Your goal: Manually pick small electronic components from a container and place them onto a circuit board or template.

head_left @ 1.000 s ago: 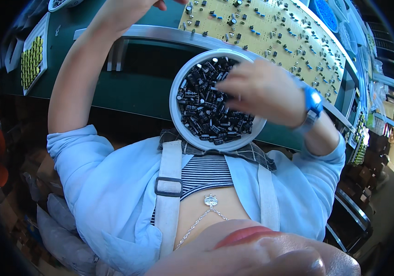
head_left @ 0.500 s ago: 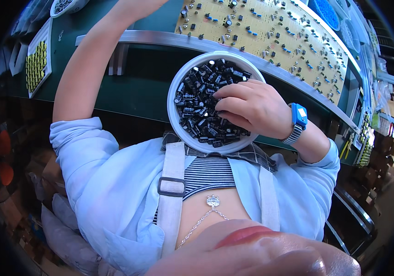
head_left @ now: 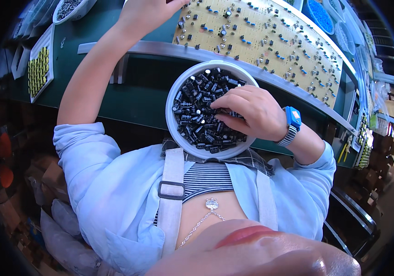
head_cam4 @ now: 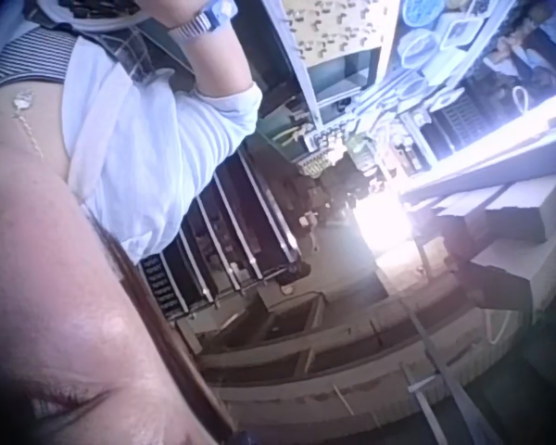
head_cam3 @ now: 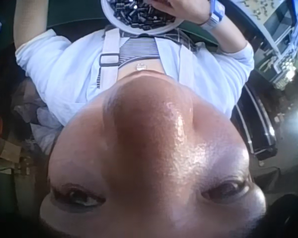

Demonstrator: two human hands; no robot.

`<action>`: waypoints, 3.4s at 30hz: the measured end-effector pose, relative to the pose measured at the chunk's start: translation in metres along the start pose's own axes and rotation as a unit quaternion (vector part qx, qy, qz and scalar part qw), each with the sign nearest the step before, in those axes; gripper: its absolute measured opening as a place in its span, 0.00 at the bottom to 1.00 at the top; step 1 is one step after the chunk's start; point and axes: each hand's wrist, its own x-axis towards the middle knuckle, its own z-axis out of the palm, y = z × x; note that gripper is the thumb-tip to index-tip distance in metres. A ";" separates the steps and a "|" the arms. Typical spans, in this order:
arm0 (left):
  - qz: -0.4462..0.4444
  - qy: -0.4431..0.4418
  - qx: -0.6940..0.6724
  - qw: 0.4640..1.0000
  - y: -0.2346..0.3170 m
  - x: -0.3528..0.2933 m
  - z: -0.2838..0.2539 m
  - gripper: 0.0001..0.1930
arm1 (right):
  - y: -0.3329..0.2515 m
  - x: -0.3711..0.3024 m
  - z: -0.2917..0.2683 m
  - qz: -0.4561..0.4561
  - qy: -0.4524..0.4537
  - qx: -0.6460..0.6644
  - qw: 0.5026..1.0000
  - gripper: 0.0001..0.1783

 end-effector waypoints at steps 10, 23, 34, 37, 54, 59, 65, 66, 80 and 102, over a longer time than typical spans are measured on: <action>-0.037 -0.026 -0.046 0.998 -0.011 -0.006 0.007 0.13 | -0.001 0.002 0.003 -0.017 0.005 -0.015 1.000 0.12; -0.027 -0.001 -0.038 0.999 -0.001 -0.006 0.015 0.13 | -0.001 0.000 -0.005 -0.004 0.014 -0.005 1.000 0.12; 0.130 0.035 -0.137 0.981 0.027 -0.027 -0.007 0.10 | 0.003 0.002 -0.015 0.001 0.128 -0.007 0.992 0.17; 0.208 -0.147 -0.232 0.939 0.059 -0.063 -0.020 0.08 | 0.010 0.007 -0.034 0.018 0.182 0.009 0.983 0.17; 0.377 -0.244 -0.095 0.888 0.090 -0.112 -0.003 0.03 | 0.120 0.082 -0.082 0.163 0.219 -0.008 0.962 0.11; 0.374 -0.216 -0.076 0.899 0.088 -0.114 -0.006 0.03 | 0.115 0.094 -0.085 0.198 0.201 -0.070 0.957 0.11; 0.373 -0.209 -0.151 0.891 0.084 -0.114 -0.002 0.03 | 0.116 0.100 -0.083 0.211 0.200 -0.087 0.953 0.12; 0.372 -0.209 -0.153 0.891 0.084 -0.114 -0.002 0.03 | 0.117 0.100 -0.083 0.212 0.199 -0.087 0.953 0.12; 0.295 -0.182 -0.298 0.889 0.075 -0.107 -0.006 0.15 | 0.107 0.099 -0.081 0.184 0.178 -0.087 0.963 0.10; 0.210 -0.130 -0.326 0.913 0.043 -0.069 -0.027 0.15 | 0.097 0.108 -0.079 0.062 0.123 -0.303 0.943 0.07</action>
